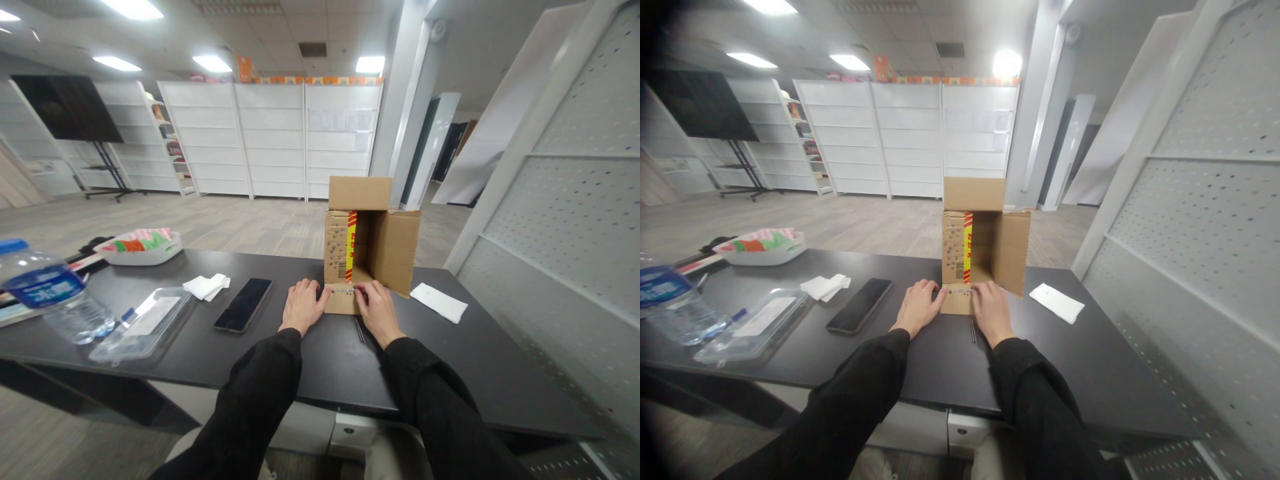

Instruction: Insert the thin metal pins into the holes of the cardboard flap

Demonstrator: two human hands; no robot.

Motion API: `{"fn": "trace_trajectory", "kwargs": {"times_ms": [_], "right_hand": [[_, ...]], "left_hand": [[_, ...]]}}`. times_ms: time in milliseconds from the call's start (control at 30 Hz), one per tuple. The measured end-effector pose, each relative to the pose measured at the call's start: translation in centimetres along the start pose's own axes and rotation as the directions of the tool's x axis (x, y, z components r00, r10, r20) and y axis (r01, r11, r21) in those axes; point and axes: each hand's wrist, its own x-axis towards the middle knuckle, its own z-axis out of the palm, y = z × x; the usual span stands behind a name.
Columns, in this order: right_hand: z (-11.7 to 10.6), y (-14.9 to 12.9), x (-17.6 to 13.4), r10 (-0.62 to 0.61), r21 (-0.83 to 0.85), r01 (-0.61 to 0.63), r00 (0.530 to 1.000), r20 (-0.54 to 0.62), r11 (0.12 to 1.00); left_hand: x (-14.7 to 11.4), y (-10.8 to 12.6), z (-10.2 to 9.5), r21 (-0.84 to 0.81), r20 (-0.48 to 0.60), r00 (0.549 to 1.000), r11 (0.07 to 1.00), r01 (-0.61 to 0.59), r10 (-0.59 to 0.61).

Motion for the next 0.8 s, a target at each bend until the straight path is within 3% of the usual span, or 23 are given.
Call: {"fn": "trace_trajectory", "kwargs": {"times_ms": [800], "right_hand": [[0.01,-0.12,-0.32,-0.025,-0.056,0.027,0.999,0.02,0.998]], "left_hand": [[-0.01,-0.14,0.28,0.019,-0.021,1.0,1.0,-0.013,0.013]]}}
